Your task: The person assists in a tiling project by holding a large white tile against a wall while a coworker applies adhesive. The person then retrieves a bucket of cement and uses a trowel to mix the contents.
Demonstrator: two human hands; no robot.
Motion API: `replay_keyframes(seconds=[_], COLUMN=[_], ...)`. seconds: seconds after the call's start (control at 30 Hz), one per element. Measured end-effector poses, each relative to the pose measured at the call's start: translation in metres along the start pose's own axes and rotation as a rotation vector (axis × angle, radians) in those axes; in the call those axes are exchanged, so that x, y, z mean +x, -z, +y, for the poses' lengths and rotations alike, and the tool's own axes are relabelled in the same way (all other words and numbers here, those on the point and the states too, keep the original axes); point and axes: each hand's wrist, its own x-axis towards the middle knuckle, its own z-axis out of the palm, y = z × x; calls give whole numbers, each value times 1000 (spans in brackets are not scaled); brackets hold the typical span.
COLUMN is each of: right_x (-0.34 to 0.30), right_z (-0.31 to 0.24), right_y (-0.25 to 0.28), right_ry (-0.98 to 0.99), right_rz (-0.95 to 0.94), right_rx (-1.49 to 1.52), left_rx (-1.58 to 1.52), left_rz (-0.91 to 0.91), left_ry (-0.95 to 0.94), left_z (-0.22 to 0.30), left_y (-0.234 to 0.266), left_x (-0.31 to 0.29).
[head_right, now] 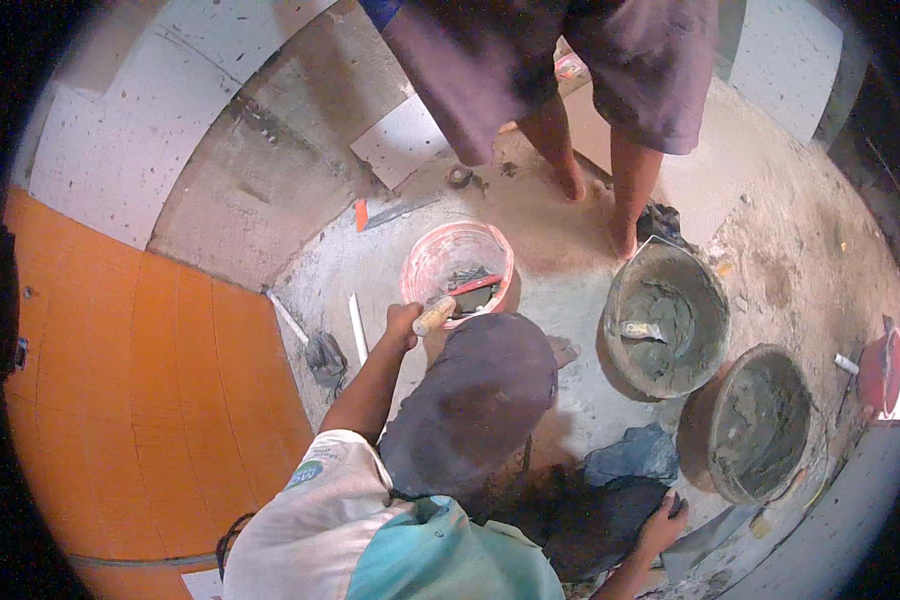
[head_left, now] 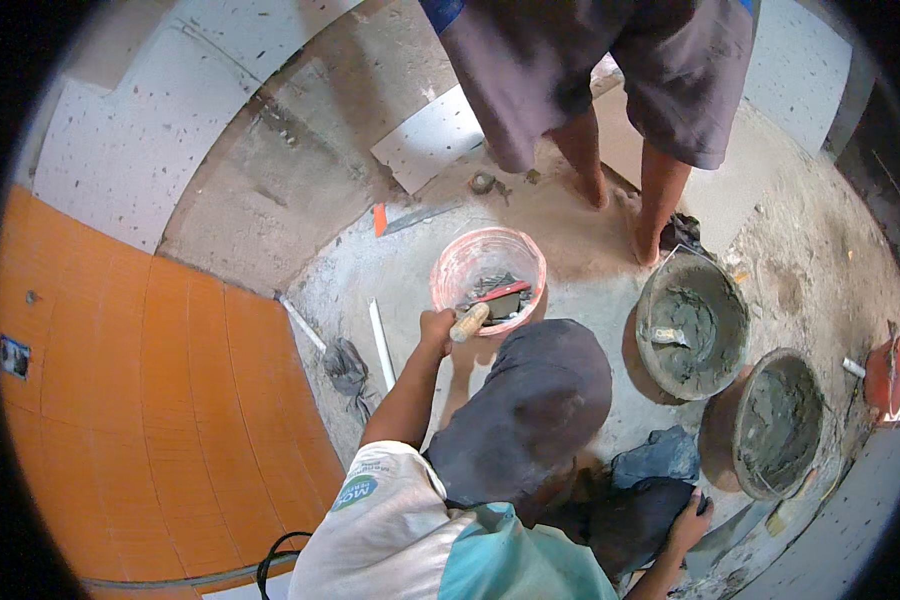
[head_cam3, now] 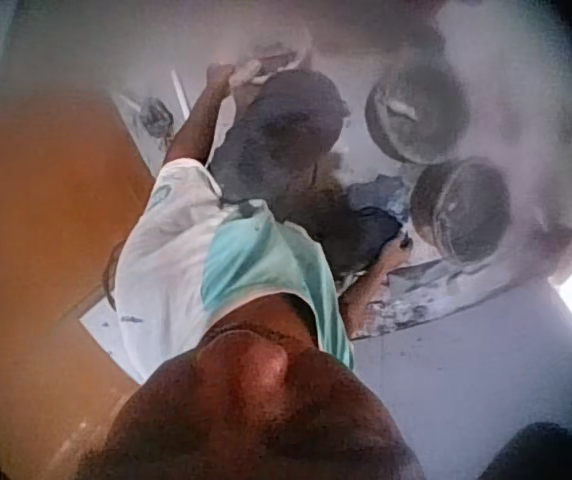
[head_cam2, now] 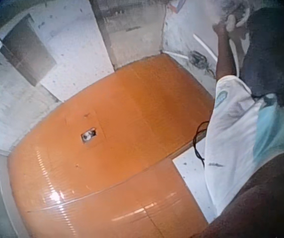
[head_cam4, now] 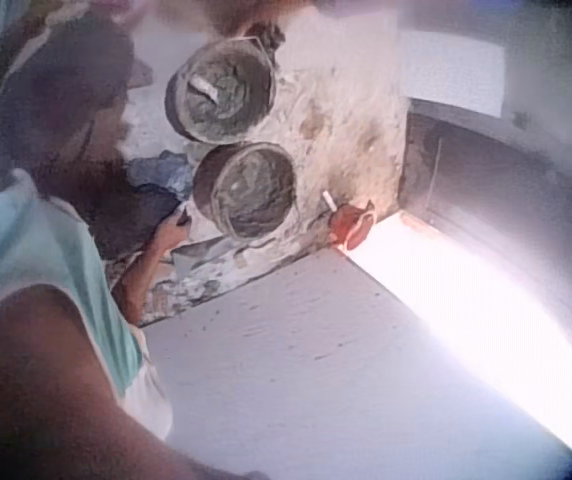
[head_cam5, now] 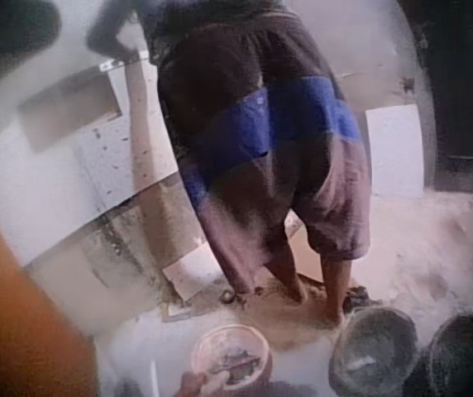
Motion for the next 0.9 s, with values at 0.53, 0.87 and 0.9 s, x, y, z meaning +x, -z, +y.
replay_keyframes(seconds=[0.53, 0.87, 0.9], right_x=[20, 25, 25], right_z=[16, 2, 0], right_y=[-6, -11, -11], right_ry=[46, 8, 16], right_rz=[-133, -100, -93], right_rx=[-33, -2, -8], left_rx=[-620, -741, -752], left_rz=[493, 856, 855], left_ry=[-23, -88, -61], left_z=[4, -29, -41], left_y=[268, 349, 352], left_x=[-34, -91, -95])
